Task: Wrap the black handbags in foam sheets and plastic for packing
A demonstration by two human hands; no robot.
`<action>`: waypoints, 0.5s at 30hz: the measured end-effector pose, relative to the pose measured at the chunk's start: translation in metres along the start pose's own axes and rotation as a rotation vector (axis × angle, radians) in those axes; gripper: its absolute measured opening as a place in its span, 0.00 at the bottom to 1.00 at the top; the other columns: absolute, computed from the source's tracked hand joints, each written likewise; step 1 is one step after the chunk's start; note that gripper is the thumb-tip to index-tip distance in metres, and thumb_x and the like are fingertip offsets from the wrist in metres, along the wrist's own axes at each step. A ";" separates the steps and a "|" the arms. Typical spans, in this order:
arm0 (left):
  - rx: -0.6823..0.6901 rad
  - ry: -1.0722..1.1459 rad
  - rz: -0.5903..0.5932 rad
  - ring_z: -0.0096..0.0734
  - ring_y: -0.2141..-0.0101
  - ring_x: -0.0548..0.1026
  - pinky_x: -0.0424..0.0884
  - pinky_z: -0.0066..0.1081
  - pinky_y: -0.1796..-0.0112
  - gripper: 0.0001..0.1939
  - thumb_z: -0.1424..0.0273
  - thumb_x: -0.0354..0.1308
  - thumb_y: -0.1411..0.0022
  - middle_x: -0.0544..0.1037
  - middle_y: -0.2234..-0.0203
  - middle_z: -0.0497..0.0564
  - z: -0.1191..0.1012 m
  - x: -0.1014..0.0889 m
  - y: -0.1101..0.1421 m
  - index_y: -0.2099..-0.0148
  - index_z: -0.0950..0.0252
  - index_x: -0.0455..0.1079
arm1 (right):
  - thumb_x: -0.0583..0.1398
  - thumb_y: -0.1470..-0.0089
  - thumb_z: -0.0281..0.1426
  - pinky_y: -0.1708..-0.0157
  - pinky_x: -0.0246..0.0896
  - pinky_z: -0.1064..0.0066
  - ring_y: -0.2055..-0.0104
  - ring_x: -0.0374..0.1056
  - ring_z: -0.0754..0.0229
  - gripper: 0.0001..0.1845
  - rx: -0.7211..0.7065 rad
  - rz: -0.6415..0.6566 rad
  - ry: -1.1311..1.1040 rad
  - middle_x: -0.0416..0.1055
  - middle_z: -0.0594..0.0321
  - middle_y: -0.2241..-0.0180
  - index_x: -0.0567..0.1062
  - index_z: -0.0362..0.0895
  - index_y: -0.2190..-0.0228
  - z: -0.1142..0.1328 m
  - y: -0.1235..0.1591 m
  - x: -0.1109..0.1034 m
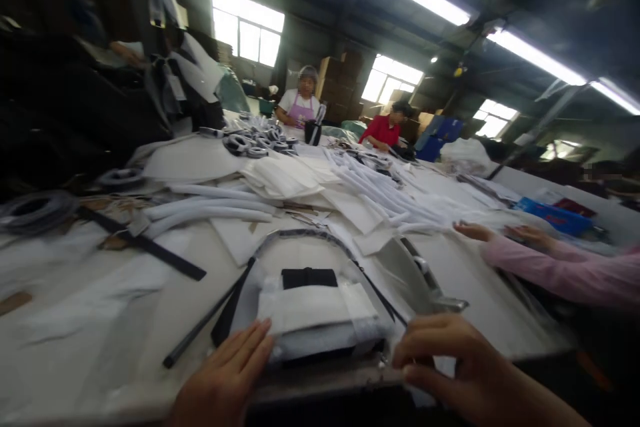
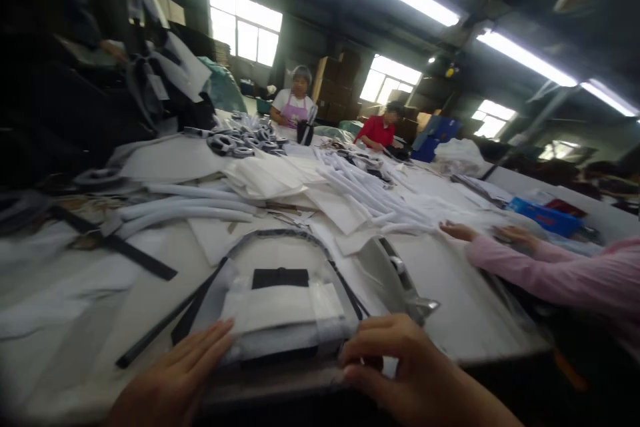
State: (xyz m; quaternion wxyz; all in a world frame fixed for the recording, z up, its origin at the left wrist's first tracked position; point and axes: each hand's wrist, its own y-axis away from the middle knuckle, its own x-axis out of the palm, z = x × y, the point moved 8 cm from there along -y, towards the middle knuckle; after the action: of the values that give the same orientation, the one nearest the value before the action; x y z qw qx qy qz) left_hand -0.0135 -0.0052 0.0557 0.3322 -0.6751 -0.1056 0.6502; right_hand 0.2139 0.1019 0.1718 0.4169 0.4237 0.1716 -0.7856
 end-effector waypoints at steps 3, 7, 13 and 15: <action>-0.099 0.064 -0.057 0.31 0.51 0.79 0.77 0.30 0.52 0.28 0.85 0.43 0.43 0.79 0.48 0.50 0.001 -0.014 -0.008 0.47 0.63 0.73 | 0.64 0.44 0.39 0.67 0.63 0.75 0.71 0.70 0.63 0.11 -0.163 0.278 -0.125 0.76 0.61 0.73 0.83 0.43 0.67 0.048 -0.061 0.032; -0.111 0.068 -0.097 0.32 0.51 0.79 0.77 0.30 0.53 0.20 0.76 0.40 0.28 0.80 0.50 0.51 0.002 -0.014 -0.007 0.49 0.64 0.74 | 0.65 0.46 0.41 0.72 0.61 0.77 0.75 0.65 0.66 0.16 -0.262 0.622 -0.245 0.73 0.63 0.75 0.83 0.40 0.65 0.064 -0.134 0.079; -0.116 0.032 -0.247 0.29 0.54 0.81 0.73 0.27 0.49 0.16 0.74 0.45 0.26 0.83 0.56 0.49 0.003 -0.002 0.002 0.54 0.63 0.76 | 0.64 0.47 0.39 0.78 0.55 0.80 0.78 0.63 0.69 0.13 -0.258 0.805 0.054 0.70 0.69 0.79 0.82 0.41 0.69 0.041 -0.209 0.120; -0.130 0.040 -0.260 0.27 0.54 0.81 0.72 0.26 0.47 0.15 0.74 0.46 0.26 0.83 0.56 0.48 0.003 0.005 0.004 0.56 0.62 0.76 | 0.66 0.50 0.37 0.77 0.55 0.79 0.79 0.63 0.69 0.09 -0.285 0.827 0.222 0.72 0.69 0.79 0.82 0.43 0.71 0.041 -0.223 0.127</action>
State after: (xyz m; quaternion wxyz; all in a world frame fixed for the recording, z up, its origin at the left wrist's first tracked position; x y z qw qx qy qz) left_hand -0.0168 -0.0050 0.0495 0.3710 -0.6888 -0.2274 0.5799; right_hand -0.0232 0.1441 0.0741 0.7291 0.4768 0.1378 -0.4712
